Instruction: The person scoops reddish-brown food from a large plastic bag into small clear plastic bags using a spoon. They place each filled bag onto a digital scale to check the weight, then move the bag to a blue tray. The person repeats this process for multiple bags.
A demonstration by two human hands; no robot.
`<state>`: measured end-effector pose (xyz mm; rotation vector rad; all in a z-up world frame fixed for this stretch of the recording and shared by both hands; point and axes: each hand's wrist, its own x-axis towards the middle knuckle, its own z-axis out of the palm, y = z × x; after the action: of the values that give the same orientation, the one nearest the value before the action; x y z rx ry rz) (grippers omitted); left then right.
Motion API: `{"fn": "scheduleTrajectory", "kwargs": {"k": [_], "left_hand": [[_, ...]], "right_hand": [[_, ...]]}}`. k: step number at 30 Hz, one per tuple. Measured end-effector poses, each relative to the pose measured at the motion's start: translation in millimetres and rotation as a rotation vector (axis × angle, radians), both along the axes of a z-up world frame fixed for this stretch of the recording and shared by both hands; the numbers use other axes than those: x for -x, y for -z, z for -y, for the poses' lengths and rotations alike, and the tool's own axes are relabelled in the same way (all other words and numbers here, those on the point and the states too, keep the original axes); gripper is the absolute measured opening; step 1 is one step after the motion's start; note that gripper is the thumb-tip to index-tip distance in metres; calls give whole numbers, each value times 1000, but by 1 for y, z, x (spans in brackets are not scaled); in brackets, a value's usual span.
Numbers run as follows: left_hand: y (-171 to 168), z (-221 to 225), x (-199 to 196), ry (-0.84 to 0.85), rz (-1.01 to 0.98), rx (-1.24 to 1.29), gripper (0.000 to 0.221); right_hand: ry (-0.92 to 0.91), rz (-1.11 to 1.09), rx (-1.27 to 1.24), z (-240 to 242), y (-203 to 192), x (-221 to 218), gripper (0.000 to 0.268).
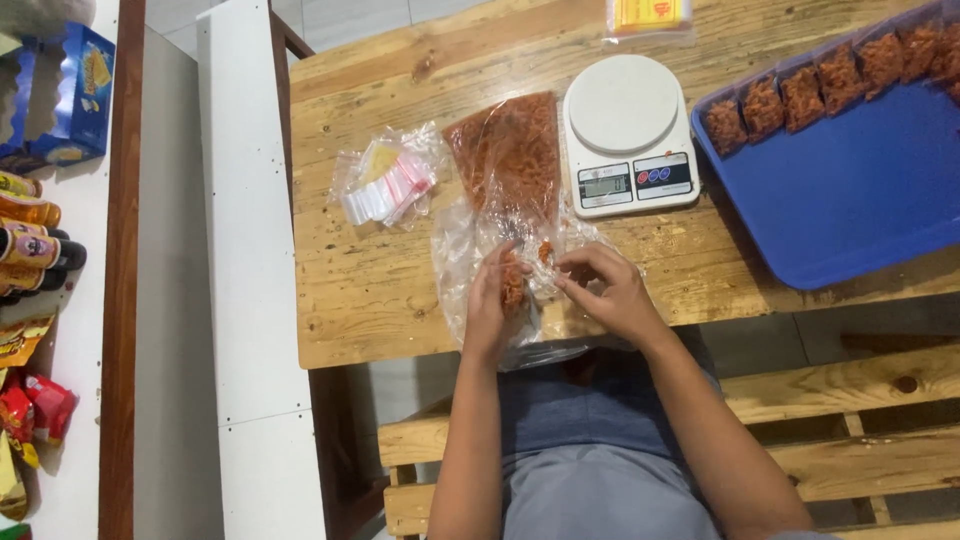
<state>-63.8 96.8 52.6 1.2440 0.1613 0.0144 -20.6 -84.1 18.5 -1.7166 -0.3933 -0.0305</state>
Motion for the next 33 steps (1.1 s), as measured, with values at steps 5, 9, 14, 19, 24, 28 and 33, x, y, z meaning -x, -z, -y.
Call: {"fn": "scheduleTrajectory", "kwargs": {"k": [5,9,14,19,24,28,33], "left_hand": [[54,-9,-5,145,49,193,67],[71,-6,-2,290,83,221,63],[49,5,-3,432,25,94,63],[53,18,-8,562,53,-104,53],[16,38,-20,412,332,-548,51],[14,59,-30,209,401,-567,27],[3,66,-46,153,412,-640,15]], "right_hand": [[-43,-6,-3,1,-20,1,25],[-80,106,60,8,-35,-3,29],[-218,128,139,23,-55,-5,18],[-288,91,178,44,-79,-1,12],[-202,29,162,63,-88,-3,14],[-162,132,256,78,-86,-10,17],[-114,56,327,95,-86,-21,22]]}}
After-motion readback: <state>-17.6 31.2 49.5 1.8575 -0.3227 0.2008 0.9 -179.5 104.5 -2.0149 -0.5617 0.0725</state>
